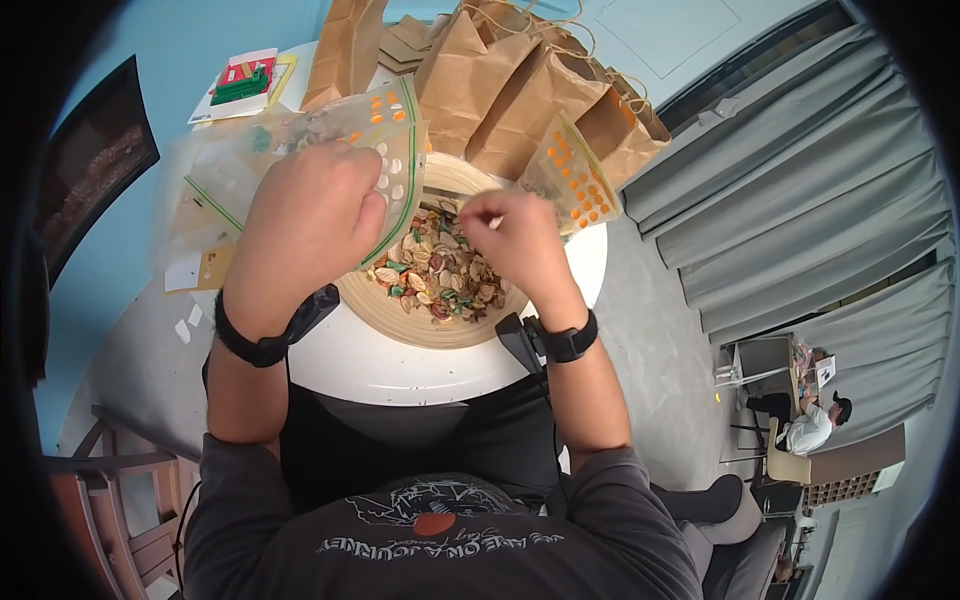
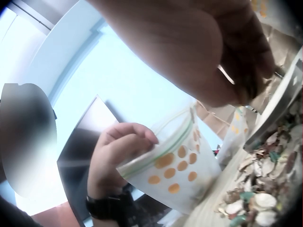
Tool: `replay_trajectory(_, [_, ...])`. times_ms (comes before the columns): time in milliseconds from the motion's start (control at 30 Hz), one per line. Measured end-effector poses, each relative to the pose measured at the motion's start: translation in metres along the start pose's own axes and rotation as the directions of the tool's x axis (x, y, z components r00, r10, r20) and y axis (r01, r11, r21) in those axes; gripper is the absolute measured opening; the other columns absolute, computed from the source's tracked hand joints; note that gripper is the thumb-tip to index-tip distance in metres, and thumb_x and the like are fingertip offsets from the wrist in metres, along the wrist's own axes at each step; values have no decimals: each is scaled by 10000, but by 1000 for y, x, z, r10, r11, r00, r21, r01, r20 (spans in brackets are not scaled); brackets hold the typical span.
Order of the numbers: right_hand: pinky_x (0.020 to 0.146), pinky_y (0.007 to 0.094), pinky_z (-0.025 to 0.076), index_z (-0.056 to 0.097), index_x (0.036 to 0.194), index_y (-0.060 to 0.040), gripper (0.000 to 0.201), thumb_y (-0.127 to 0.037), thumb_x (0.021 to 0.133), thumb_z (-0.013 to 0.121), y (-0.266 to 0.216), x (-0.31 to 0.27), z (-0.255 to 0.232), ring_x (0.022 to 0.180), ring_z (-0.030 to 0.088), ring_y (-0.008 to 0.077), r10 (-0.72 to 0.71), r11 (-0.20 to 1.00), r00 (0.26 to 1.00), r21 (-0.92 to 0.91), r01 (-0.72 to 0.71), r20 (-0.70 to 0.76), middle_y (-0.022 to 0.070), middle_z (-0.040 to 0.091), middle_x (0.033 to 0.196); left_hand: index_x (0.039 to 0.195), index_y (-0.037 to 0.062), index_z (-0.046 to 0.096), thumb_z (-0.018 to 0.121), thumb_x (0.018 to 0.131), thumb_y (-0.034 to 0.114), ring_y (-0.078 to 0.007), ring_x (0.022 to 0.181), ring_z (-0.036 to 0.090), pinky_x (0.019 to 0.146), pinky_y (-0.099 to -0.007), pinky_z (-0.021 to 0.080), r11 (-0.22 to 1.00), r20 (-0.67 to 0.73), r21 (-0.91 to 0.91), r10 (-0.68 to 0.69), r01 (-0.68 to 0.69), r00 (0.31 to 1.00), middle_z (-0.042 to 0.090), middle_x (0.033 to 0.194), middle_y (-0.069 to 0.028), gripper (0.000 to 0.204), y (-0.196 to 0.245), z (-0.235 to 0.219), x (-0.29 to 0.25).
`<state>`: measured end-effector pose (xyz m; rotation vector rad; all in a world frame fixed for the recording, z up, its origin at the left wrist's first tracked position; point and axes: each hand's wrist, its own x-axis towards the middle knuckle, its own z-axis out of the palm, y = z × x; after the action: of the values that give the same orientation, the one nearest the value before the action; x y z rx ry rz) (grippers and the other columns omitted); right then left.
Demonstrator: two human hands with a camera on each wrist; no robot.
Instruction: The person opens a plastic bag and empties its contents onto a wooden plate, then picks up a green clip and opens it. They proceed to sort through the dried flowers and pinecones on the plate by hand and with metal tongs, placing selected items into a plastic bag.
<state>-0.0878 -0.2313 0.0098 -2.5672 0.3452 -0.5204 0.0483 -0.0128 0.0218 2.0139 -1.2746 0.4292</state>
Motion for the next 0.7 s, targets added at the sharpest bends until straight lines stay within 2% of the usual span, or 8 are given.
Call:
replay_trajectory(100, [722, 267, 576, 803, 990, 1, 103, -66, 919, 770, -22, 13, -2, 793, 728, 116, 85, 973, 984, 226, -49, -154, 64, 786, 888, 791, -34, 606, 600, 868, 99, -468, 802, 646, 744, -563, 522, 1000, 16, 6, 17, -17, 1000, 639, 801, -253, 154, -1, 2, 1])
replay_trajectory(167, [719, 251, 571, 801, 1038, -7, 117, -61, 938, 776, -41, 23, 5, 807, 718, 105, 10, 881, 957, 456, 129, -291, 80, 786, 933, 793, -36, 607, 603, 865, 101, -467, 798, 647, 744, -564, 525, 1000, 3, 10, 17, -17, 1000, 643, 801, -254, 154, -1, 4, 1])
replay_trajectory(200, [712, 256, 570, 796, 1061, -3, 138, -58, 935, 793, -51, 26, 7, 816, 716, 107, -93, 903, 960, 384, 192, -263, 93, 787, 973, 793, -36, 607, 603, 865, 101, -467, 798, 647, 744, -564, 525, 1000, 5, 9, 20, -20, 1000, 643, 801, -254, 154, 0, 5, 1])
replay_trajectory(300, [714, 256, 569, 794, 1064, 4, 139, -54, 938, 790, -55, 33, 16, 827, 713, 107, -130, 897, 979, 402, 185, -160, 79, 790, 980, 792, -36, 608, 606, 864, 107, -471, 805, 651, 744, -567, 526, 999, -36, -50, -13, 11, 999, 648, 805, -259, 159, -1, 4, 0])
replay_trajectory(367, [719, 279, 574, 794, 1062, 12, 143, -71, 946, 782, -40, 31, 11, 820, 733, 133, -151, 934, 965, 289, 210, -212, 92, 800, 954, 792, -36, 609, 604, 864, 108, -477, 811, 653, 745, -570, 527, 999, -26, -43, -1, 0, 1000, 652, 808, -262, 161, -3, -2, -1])
replay_trajectory(467, [736, 335, 590, 802, 1024, 14, 160, -92, 905, 791, 0, 23, 3, 811, 769, 225, -11, 997, 984, 67, 24, -176, 152, 798, 913, 791, -35, 608, 599, 864, 103, -480, 811, 651, 749, -573, 527, 1000, -31, -19, -12, 12, 999, 650, 805, -264, 157, -5, -8, -1])
replay_trajectory(533, [770, 394, 599, 812, 976, 0, 170, -103, 842, 794, 18, 13, 1, 820, 771, 328, 87, 958, 995, -280, -69, 55, 194, 783, 892, 790, -34, 608, 599, 863, 102, -478, 811, 652, 752, -572, 528, 1000, -35, -18, -12, 11, 999, 650, 805, -262, 154, -6, -7, -2])
replay_trajectory(700, [800, 424, 599, 809, 929, -15, 158, -85, 790, 778, 46, 2, 16, 860, 762, 352, 230, 923, 958, -351, -159, 170, 188, 785, 917, 786, -31, 607, 603, 860, 104, -471, 811, 654, 757, -570, 531, 1000, -10, 1, -18, 18, 1000, 656, 813, -254, 154, -5, -6, -3])
